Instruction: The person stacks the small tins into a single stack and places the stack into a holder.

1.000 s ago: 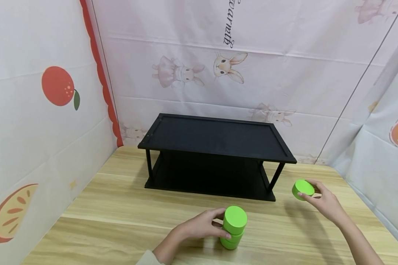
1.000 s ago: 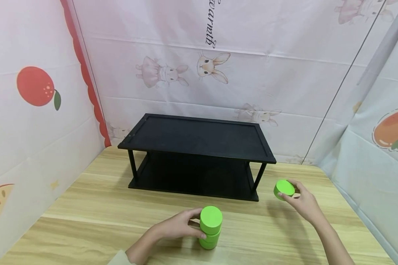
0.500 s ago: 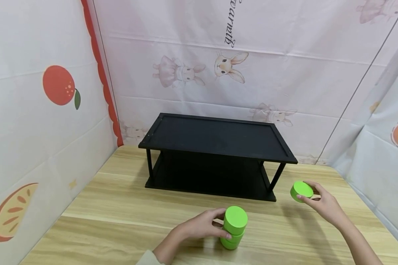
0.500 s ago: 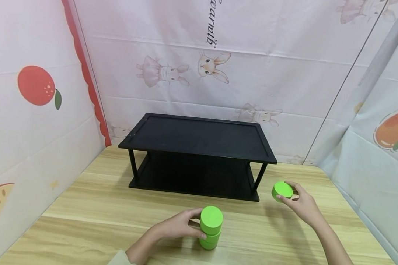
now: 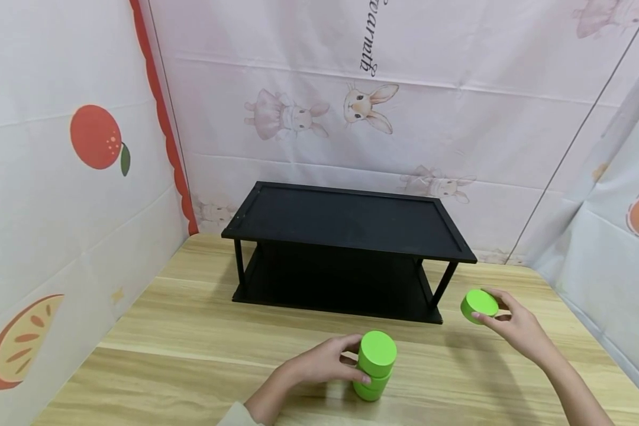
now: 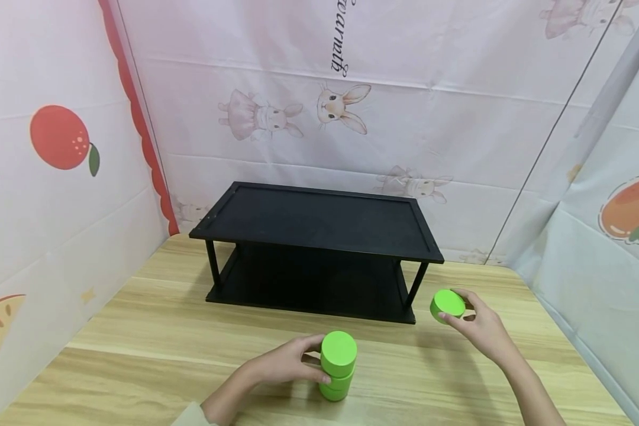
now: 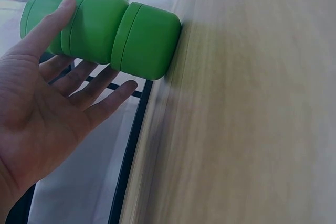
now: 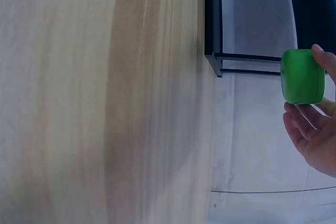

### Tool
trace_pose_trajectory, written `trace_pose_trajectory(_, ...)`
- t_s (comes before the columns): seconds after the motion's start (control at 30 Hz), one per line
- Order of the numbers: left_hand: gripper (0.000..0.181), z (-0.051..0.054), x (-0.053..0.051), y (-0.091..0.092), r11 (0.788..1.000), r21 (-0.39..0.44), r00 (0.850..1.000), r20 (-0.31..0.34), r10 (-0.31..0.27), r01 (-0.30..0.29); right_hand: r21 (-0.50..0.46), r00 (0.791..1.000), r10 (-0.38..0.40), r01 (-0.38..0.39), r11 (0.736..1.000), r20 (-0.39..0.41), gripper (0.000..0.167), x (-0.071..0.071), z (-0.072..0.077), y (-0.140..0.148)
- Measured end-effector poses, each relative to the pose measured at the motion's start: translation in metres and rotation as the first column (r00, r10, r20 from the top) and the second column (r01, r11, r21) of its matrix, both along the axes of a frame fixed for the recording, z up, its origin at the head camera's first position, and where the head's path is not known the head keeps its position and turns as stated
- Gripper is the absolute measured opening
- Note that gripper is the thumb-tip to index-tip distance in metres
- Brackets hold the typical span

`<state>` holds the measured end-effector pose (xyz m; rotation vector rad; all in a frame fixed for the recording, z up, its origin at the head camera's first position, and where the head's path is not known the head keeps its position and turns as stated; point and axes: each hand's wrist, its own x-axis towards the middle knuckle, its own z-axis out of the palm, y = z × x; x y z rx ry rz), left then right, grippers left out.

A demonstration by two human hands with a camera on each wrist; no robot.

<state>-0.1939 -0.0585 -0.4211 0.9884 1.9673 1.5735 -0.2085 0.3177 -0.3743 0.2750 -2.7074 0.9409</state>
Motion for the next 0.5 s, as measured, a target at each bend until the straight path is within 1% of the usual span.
trace_pose_trajectory(0.13,0.054,0.0,0.0,0.001,1.0,-0.001,1.0,-0.001,-0.002,0.002,0.008,1.0,0.006,-0.006,1.0,0.0,0.057,0.002,0.002,-0.003)
trace_pose_trajectory(0.37,0.054,0.001,0.0,0.001,1.0,-0.008,1.0,0.0,0.005,-0.005,0.001,0.999,0.014,-0.015,1.0,0.05,0.06,0.005,0.009,-0.009)
trace_pose_trajectory(0.5,0.054,0.001,0.0,0.001,1.0,-0.009,1.0,0.003,0.005,-0.005,-0.008,0.998,0.018,-0.018,1.0,0.059,0.061,0.007,0.013,-0.013)
